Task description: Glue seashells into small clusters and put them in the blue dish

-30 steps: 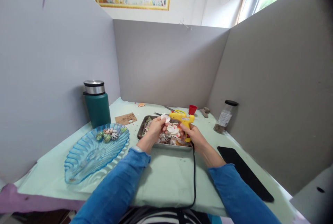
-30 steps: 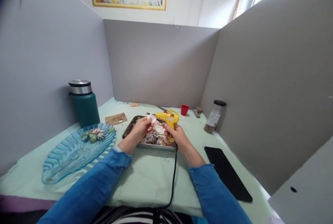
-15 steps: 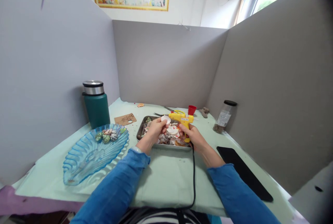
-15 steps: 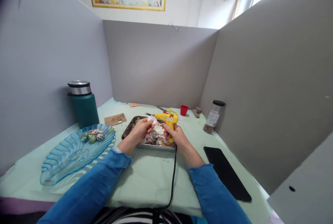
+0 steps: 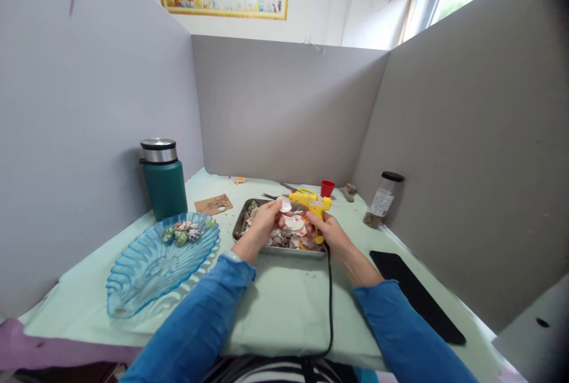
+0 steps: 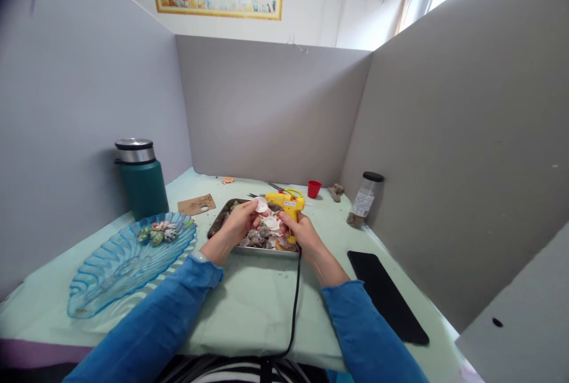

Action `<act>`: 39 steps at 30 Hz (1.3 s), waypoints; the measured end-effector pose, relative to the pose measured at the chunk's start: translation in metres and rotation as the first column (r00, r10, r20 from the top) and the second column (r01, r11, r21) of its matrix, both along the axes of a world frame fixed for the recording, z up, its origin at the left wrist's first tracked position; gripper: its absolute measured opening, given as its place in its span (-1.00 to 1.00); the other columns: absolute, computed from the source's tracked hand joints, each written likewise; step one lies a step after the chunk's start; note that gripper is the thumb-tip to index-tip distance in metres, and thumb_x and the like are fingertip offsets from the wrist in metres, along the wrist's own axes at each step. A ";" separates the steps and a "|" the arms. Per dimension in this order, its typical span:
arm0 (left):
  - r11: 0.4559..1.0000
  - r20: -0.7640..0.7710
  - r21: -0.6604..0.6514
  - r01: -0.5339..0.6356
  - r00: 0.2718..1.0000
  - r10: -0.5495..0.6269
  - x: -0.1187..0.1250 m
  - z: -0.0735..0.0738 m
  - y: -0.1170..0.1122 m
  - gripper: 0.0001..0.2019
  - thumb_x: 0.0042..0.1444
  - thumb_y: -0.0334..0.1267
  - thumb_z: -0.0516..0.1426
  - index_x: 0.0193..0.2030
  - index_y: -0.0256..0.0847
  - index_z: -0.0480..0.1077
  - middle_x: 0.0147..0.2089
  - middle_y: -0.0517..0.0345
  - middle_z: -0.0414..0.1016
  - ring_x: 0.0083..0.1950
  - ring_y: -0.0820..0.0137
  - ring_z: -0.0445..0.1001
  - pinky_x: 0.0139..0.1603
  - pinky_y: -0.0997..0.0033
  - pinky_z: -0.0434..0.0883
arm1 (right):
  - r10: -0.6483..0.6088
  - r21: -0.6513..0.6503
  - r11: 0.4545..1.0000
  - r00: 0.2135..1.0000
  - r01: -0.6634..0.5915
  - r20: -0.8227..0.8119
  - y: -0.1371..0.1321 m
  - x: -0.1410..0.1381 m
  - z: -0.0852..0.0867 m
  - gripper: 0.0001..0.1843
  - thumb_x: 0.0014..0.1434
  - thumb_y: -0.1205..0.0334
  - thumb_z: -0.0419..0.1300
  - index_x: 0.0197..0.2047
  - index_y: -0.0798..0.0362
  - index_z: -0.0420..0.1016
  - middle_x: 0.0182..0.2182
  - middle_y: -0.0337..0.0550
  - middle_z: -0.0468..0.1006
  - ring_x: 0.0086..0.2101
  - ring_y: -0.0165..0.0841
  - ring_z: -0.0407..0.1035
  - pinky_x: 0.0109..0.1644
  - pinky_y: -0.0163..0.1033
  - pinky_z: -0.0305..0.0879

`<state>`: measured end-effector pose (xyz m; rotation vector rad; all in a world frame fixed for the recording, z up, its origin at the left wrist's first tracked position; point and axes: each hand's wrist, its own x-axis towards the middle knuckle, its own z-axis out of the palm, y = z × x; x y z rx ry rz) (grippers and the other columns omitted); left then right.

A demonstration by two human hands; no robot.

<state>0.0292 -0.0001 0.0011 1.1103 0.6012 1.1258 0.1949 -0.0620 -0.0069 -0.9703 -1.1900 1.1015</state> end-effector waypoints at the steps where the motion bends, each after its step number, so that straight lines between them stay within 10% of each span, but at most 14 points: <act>1: 1.000 0.020 -0.004 0.016 1.000 -0.015 0.000 0.000 0.000 -0.69 0.12 -0.05 0.22 -0.35 -0.32 0.38 -0.46 0.11 0.48 -0.68 0.58 0.20 -0.62 0.47 0.31 | -0.005 -0.002 1.000 1.000 0.005 0.005 0.000 0.000 -0.001 -0.48 -0.06 -0.20 0.41 -0.36 0.09 0.41 -0.62 -0.35 0.35 -0.63 -0.52 0.14 -0.56 -0.35 0.13; 39: 0.986 0.013 0.001 -0.164 0.986 0.164 -0.007 0.006 -0.002 -0.63 -0.03 -0.19 0.22 -0.07 -0.33 0.45 -0.65 0.45 0.11 -0.71 0.65 -0.09 -0.68 0.57 -0.06 | 0.018 -0.030 0.999 1.000 -0.018 -0.017 -0.002 0.000 0.001 -0.50 -0.05 -0.13 0.42 -0.27 0.09 0.43 -0.59 -0.36 0.36 -0.62 -0.54 0.14 -0.58 -0.38 0.12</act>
